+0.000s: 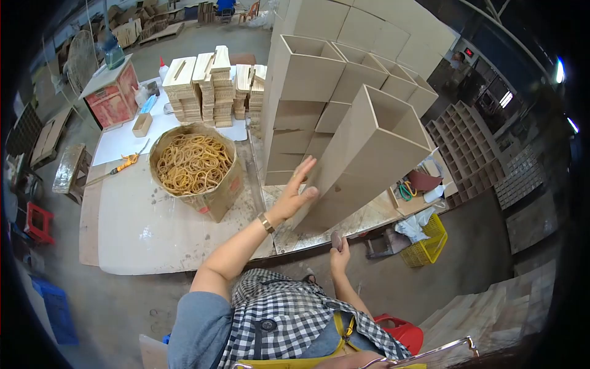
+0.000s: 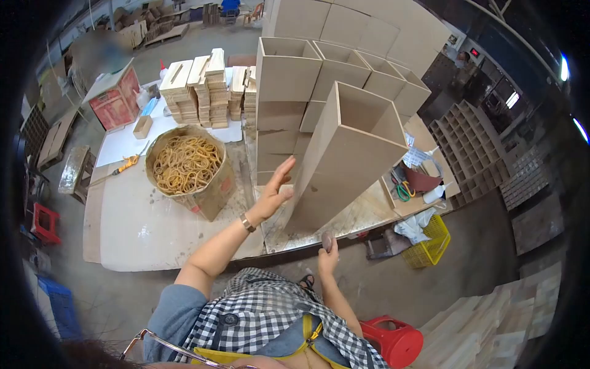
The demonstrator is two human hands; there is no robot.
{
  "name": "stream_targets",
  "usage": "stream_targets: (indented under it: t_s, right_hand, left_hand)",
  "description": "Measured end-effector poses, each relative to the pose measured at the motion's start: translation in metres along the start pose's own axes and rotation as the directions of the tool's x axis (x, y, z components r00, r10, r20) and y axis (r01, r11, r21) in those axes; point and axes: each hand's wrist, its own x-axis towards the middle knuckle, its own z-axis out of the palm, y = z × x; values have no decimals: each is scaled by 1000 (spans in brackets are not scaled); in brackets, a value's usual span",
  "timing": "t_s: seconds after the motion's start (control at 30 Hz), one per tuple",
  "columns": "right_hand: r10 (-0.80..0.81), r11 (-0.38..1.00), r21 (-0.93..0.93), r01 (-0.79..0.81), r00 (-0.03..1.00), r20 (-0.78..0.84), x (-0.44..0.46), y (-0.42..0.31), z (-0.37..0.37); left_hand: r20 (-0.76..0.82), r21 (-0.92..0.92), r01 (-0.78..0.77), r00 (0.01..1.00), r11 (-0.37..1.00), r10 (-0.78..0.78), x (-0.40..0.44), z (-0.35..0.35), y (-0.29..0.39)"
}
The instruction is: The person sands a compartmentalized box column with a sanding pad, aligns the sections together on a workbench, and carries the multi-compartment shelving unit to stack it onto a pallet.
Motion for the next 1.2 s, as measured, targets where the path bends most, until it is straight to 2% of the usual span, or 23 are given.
stream_targets:
  t_s: [0.13, 0.27, 0.37, 0.5, 0.6, 0.7, 0.73, 0.77, 0.8, 0.83, 0.87, 0.9, 0.97, 1.07, 1.1, 1.13, 1.17, 1.2]
  right_hand:
    - [-67, 997, 34, 67, 998, -7, 7, -2, 9]
    - [-178, 973, 152, 173, 984, 24, 6, -18, 21]
    - [-197, 958, 220, 185, 980, 33, 7, -18, 26]
    - [-115, 972, 213, 95, 990, 83, 3, -30, 22]
    - [-195, 955, 252, 158, 972, 128, 6, -23, 23]
    - [-190, 971, 172, 168, 974, 125, 6, -23, 22]
    - [-226, 973, 58, 222, 972, 71, 5, -26, 24]
    - [-132, 990, -33, 134, 990, 55, 1, -31, 27]
    - [-33, 993, -116, 35, 999, 15, -4, -46, 29]
    - [71, 980, -186, -78, 997, -44, -9, -53, 31]
    - [-111, 974, -212, 83, 986, -123, 0, -11, 40]
    - [-145, 951, -301, 73, 963, -226, 6, 23, 54]
    - [75, 960, -241, -139, 964, -256, 9, 43, 73]
    - [31, 957, -274, -94, 974, -225, 9, 30, 91]
    - [136, 975, -144, -169, 967, -215, 12, 30, 95]
    - [236, 970, -17, -243, 954, -188, 16, 31, 100]
    - [329, 943, 106, -316, 933, -145, 19, 33, 104]
    - [279, 960, 98, -264, 940, -195, 23, 36, 108]
  left_hand:
    - [0, -12, -19, 1000, 1000, 19, 3, 21, 0]
    - [-29, 18, -14, 999, 1000, 14, 1, 27, 5]
    - [-24, 2, -12, 1000, 1000, 12, 0, 28, 5]
    - [-8, 43, -34, 999, 998, 35, -4, 27, 3]
    - [-3, 60, -47, 999, 997, 47, -5, 27, 0]
    - [-15, 20, -55, 998, 998, 56, -3, 22, -4]
    - [-32, -14, -67, 997, 998, 67, -1, 18, -13]
    - [-38, -50, -77, 996, 996, 75, 2, 15, -22]
    - [-107, -36, -37, 994, 999, 33, 9, 13, -30]
    - [-80, -82, 26, 996, 996, -33, 13, 13, -41]
    - [-39, -123, 95, 994, 988, -101, 14, 12, -53]
    - [4, -157, 168, 986, 973, -169, 14, 12, -67]
    - [80, -202, 315, 949, 927, -305, 10, 12, -102]
    - [113, -239, 560, 827, 793, -550, -25, 11, -195]
    - [200, 89, 574, 790, 814, -579, -39, 8, -189]
    - [118, -19, 668, 740, 744, -662, -46, 16, -193]
    - [82, -130, 674, 738, 727, -670, -47, 23, -198]
    - [46, -244, 672, 728, 699, -684, -50, 32, -191]
